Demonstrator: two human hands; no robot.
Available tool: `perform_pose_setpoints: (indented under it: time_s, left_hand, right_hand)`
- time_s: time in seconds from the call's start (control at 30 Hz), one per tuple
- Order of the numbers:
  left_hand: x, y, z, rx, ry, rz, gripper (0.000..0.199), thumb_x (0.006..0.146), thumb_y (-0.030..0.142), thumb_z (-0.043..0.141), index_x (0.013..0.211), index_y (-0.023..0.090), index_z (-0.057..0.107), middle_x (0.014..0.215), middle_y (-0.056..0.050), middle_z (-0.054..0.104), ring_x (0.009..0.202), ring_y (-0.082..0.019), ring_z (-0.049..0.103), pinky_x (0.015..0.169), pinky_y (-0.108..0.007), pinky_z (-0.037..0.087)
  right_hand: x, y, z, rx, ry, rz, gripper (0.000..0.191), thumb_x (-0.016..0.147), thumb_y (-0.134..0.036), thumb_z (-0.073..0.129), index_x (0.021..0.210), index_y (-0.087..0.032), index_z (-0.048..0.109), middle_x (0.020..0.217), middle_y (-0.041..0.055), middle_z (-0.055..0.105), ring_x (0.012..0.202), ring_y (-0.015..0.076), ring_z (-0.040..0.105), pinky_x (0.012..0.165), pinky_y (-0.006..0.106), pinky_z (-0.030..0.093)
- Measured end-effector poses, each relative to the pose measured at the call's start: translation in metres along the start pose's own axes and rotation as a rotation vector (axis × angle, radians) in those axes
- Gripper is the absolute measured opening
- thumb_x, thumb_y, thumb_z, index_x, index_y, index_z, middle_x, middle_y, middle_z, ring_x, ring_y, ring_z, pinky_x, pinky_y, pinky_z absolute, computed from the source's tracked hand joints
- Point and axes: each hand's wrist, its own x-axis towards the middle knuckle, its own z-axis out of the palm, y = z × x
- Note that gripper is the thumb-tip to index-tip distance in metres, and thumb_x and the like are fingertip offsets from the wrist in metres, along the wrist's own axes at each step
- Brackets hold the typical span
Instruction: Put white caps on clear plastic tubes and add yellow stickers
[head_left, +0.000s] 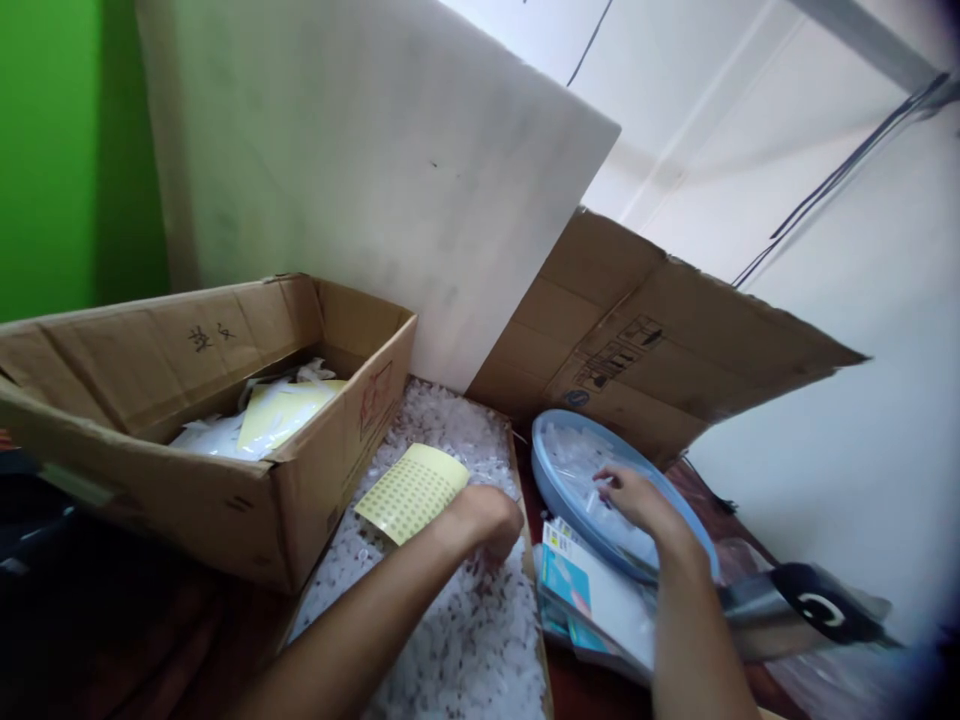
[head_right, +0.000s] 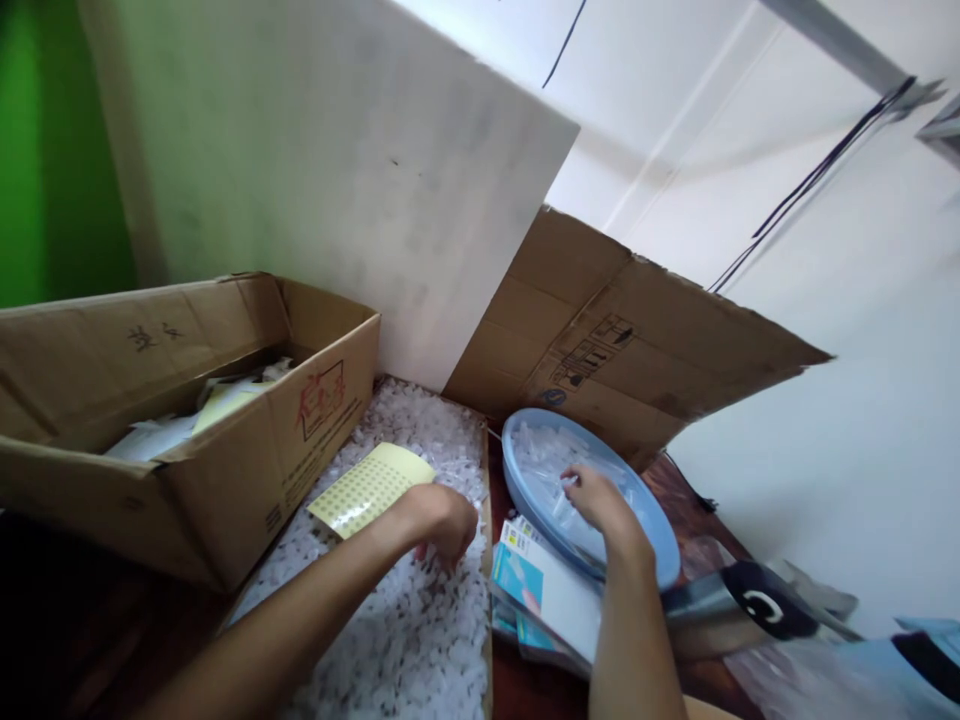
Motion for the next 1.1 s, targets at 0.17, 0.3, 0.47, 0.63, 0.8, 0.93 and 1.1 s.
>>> perform_pose_setpoints:
  time_s: [0.17, 0.3, 0.47, 0.63, 0.8, 0.93, 1.1]
  left_hand:
    - [-0.021, -0.019, -0.020, -0.083, -0.100, 0.054, 0.012, 0.092, 0.017, 0.067, 0.102, 0.012, 0.071, 0.088, -0.003, 0.071, 0.061, -0.012, 0.065, 0.057, -0.026, 0.057]
    - [-0.033, -0.030, -0.030, -0.218, -0.028, 0.137, 0.024, 0.084, 0.009, 0.060, 0.104, 0.015, 0.072, 0.099, -0.007, 0.073, 0.061, -0.013, 0.064, 0.053, -0.025, 0.055]
    - [-0.049, -0.031, -0.039, -0.345, 0.003, 0.156, 0.040, 0.083, 0.006, 0.054, 0.122, 0.018, 0.059, 0.106, -0.008, 0.074, 0.074, -0.014, 0.067, 0.057, -0.023, 0.057]
    - [-0.063, -0.020, -0.047, -0.483, 0.191, 0.329, 0.011, 0.093, 0.017, 0.058, 0.104, 0.017, 0.058, 0.095, -0.007, 0.073, 0.068, -0.012, 0.064, 0.053, -0.020, 0.050]
    - [-0.071, -0.015, -0.053, -0.557, 0.411, 0.468, 0.016, 0.095, 0.029, 0.066, 0.102, 0.015, 0.063, 0.082, -0.003, 0.068, 0.067, -0.009, 0.061, 0.058, -0.020, 0.049]
    - [-0.075, -0.014, -0.055, -0.535, 0.547, 0.422, 0.019, 0.093, 0.025, 0.069, 0.106, 0.012, 0.073, 0.089, -0.006, 0.074, 0.080, -0.013, 0.068, 0.070, -0.022, 0.054]
    - [-0.080, -0.010, -0.057, -0.398, 0.670, 0.367, 0.027, 0.094, 0.024, 0.066, 0.117, 0.015, 0.076, 0.103, -0.008, 0.078, 0.088, -0.015, 0.068, 0.074, -0.024, 0.053]
  right_hand:
    - [-0.012, -0.043, -0.033, 0.088, 0.223, -0.085, 0.024, 0.086, -0.036, 0.063, 0.102, -0.020, 0.072, 0.090, 0.0080, 0.072, 0.079, 0.0243, 0.067, 0.070, 0.035, 0.047]
    - [-0.037, -0.074, -0.038, 0.306, 0.310, -0.263, 0.039, 0.079, -0.055, 0.072, 0.099, -0.021, 0.066, 0.083, 0.0052, 0.067, 0.077, 0.0234, 0.062, 0.068, 0.034, 0.046]
    - [-0.061, -0.093, -0.046, 0.598, 0.264, -0.371, 0.051, 0.078, -0.062, 0.077, 0.105, -0.022, 0.065, 0.080, 0.0033, 0.066, 0.064, 0.0181, 0.057, 0.054, 0.028, 0.042]
    - [-0.071, -0.096, -0.052, 0.646, 0.295, -0.450, 0.042, 0.079, -0.062, 0.078, 0.086, -0.022, 0.072, 0.091, 0.0069, 0.073, 0.078, 0.0225, 0.066, 0.064, 0.032, 0.047]
    - [-0.072, -0.100, -0.047, 0.690, 0.277, -0.435, 0.034, 0.081, -0.054, 0.080, 0.090, -0.021, 0.073, 0.098, 0.0075, 0.076, 0.088, 0.0265, 0.070, 0.070, 0.035, 0.052]
    - [-0.072, -0.103, -0.047, 0.687, 0.203, -0.423, 0.028, 0.084, -0.048, 0.080, 0.089, -0.022, 0.070, 0.092, 0.0062, 0.076, 0.090, 0.0267, 0.071, 0.069, 0.033, 0.053]
    - [-0.072, -0.107, -0.045, 0.667, 0.208, -0.473, 0.018, 0.088, -0.037, 0.076, 0.089, -0.021, 0.067, 0.085, 0.0041, 0.074, 0.078, 0.0220, 0.071, 0.061, 0.029, 0.052]
